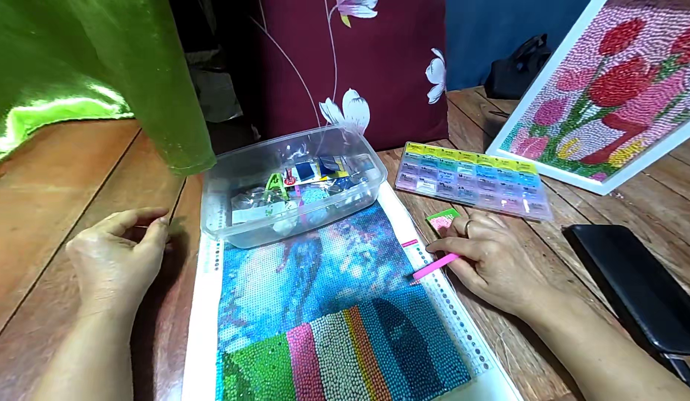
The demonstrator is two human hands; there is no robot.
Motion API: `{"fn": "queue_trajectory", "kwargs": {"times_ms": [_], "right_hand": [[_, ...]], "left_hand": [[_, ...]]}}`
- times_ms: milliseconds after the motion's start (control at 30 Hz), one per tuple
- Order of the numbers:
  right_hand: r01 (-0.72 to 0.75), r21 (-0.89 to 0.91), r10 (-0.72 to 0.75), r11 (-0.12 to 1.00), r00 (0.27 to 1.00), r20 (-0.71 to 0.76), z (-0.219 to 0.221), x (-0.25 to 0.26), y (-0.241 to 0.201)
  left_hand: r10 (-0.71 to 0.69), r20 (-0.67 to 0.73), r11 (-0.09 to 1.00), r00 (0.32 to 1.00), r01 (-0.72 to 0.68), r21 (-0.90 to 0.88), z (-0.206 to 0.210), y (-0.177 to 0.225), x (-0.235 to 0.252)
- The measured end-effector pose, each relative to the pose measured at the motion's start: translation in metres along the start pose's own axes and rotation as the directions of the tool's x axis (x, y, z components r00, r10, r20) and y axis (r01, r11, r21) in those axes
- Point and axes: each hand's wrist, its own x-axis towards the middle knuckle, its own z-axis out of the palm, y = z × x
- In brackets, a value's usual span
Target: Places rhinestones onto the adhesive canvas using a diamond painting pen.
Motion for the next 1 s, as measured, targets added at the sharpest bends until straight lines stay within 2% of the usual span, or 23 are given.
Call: {"fn": "queue_trajectory", "kwargs": {"times_ms": [133, 300, 367, 467, 800, 1000], "right_hand": [[-0.034, 0.065, 0.037, 0.997, 0.999, -0.036, -0.002, -0.001, 0.0], [-0.222, 0.204, 0.24, 0.954, 0.968, -0.069, -0.011, -0.001, -0.002], [-0.244, 0.208, 0.262, 0.947, 0.963, -0.061, -0.012, -0.002, -0.001], [-0.222, 0.152, 0.23, 0.963, 0.972, -0.038, -0.012, -0.003, 0.0], [0.033, -0.104, -0.035, 0.994, 0.999, -0.013, -0.007, -0.008, -0.001], [0.09, -0.195, -0.096, 0.977, 0.995, -0.018, -0.009, -0.003, -0.007]], "left_hand": [[-0.005, 0.028, 1.0, 1.0, 0.005, -0.017, 0.001, 0.002, 0.0], [-0.015, 0.032, 1.0, 0.999, 0.016, -0.026, 0.0, 0.003, 0.0], [-0.014, 0.029, 1.0, 0.999, 0.014, -0.018, 0.0, 0.001, 0.0], [-0.015, 0.022, 1.0, 1.0, 0.016, -0.017, 0.0, 0.002, 0.0], [-0.013, 0.023, 1.0, 1.0, 0.013, -0.005, 0.0, 0.002, 0.0], [-0.009, 0.027, 1.0, 1.0, 0.01, -0.008, 0.0, 0.0, 0.001]]}}
